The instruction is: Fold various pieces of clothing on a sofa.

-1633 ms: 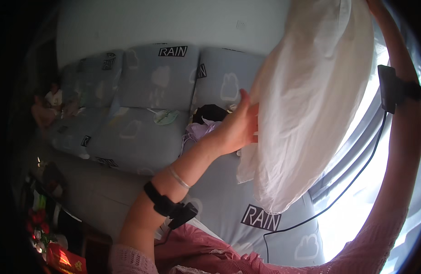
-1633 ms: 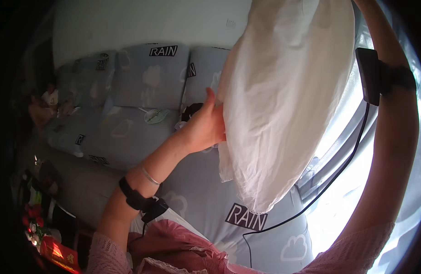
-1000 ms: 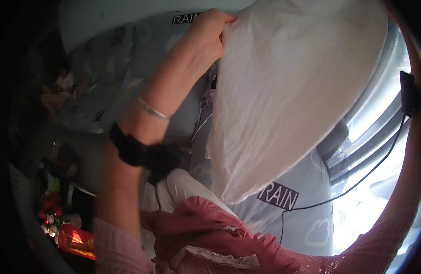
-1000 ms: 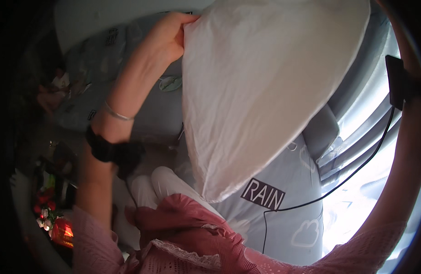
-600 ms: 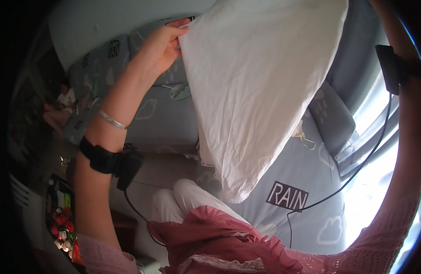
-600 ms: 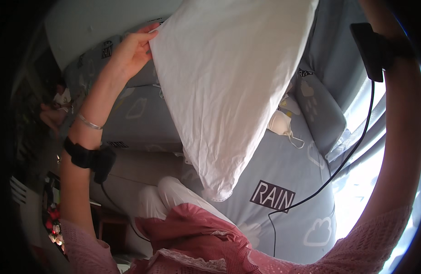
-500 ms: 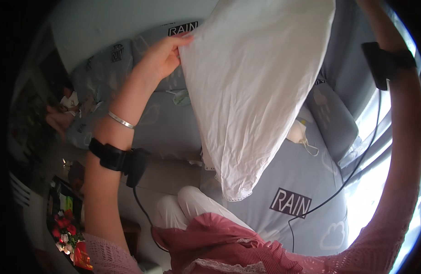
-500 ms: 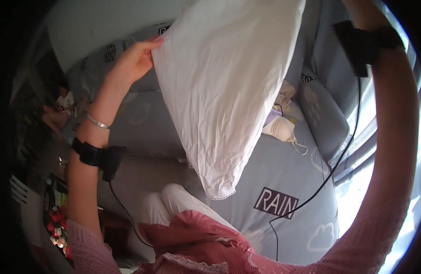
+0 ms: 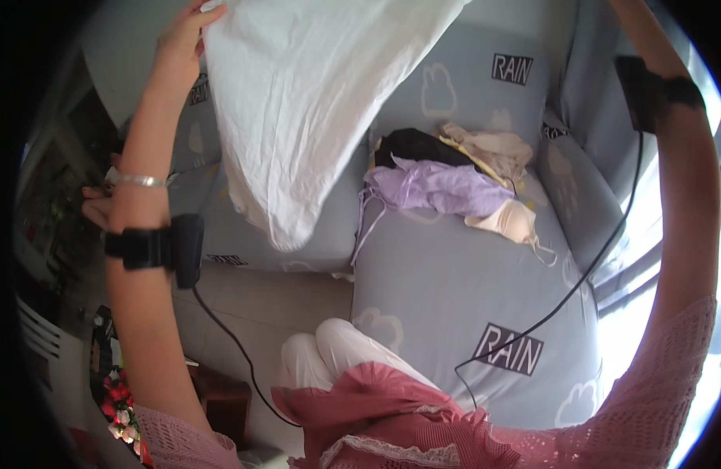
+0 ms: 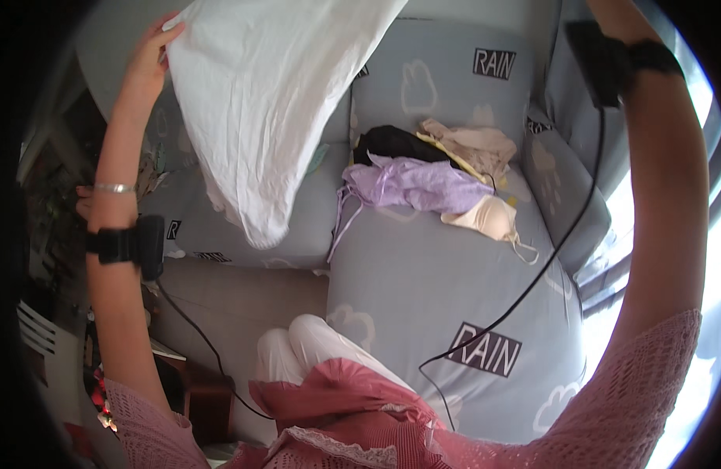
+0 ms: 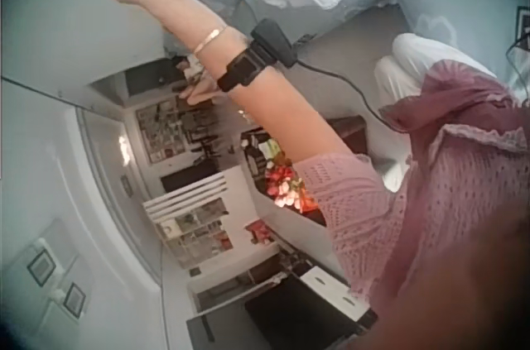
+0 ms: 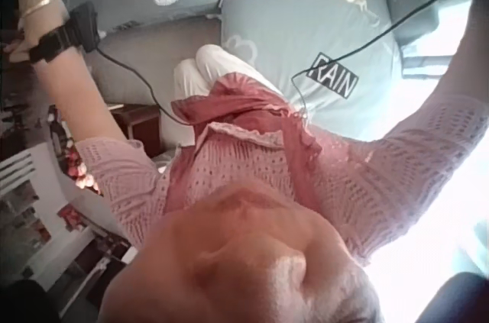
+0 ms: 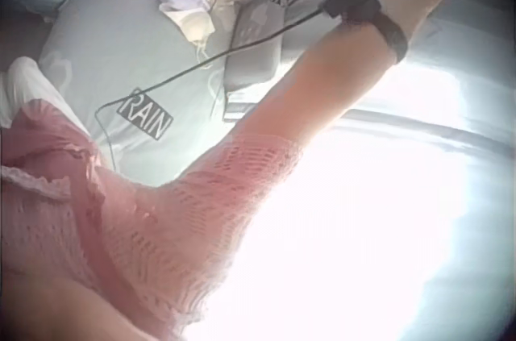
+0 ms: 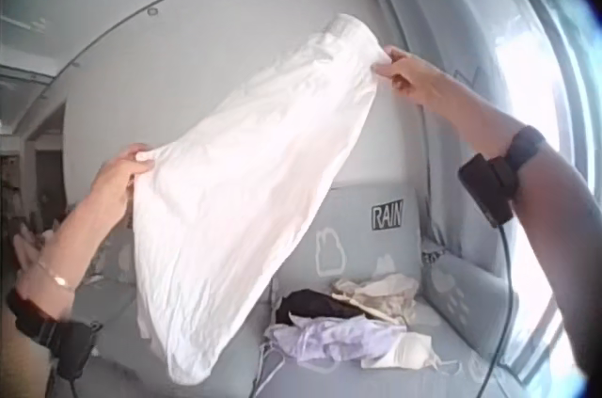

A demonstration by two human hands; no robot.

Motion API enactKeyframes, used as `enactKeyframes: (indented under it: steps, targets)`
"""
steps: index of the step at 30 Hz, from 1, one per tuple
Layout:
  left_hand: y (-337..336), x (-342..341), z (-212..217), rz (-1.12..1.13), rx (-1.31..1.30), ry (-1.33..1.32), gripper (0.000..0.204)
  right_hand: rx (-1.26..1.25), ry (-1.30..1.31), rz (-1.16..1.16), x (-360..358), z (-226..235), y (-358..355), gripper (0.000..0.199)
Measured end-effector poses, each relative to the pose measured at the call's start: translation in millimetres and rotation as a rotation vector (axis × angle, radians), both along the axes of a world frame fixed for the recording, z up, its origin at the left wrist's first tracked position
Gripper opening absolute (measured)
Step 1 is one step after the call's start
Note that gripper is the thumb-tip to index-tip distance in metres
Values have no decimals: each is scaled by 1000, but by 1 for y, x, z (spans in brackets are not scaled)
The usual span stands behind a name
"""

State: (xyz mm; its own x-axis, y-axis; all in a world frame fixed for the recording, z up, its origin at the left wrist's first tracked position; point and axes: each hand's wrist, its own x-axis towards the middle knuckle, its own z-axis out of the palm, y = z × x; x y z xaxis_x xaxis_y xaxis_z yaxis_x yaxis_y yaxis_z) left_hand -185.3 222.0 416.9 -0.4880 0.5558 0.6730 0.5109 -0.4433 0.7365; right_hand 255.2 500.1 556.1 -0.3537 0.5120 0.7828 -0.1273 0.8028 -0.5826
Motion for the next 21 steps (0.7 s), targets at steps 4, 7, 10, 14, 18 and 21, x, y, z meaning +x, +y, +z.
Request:
enactKeyframes:
  steps: [4, 7, 10, 14, 18, 21]
  targets:
    - [-25, 92, -76, -123, -160, 33, 37, 434, -436, -300, 107, -113, 8, 37]
    - [-40, 176, -195, -323, -149, -77, 25, 524, -547, -571, 192, -242, -1, 22]
    - [-59, 259, -316, -257, -454, -136, 23, -134, -431, -488, 260, -384, -25, 5]
    - [-90, 338, -435, -362, -803, -141, 21, -493, -331, -390, 331, -549, -104, 12]
    - [-110, 374, -480, -497, -847, -55, 16, -700, -293, -433, 376, -622, -159, 7]
    - [-105, 388, -478, -562, -883, -65, 16, -730, -177, -442, 405, -616, -167, 5]
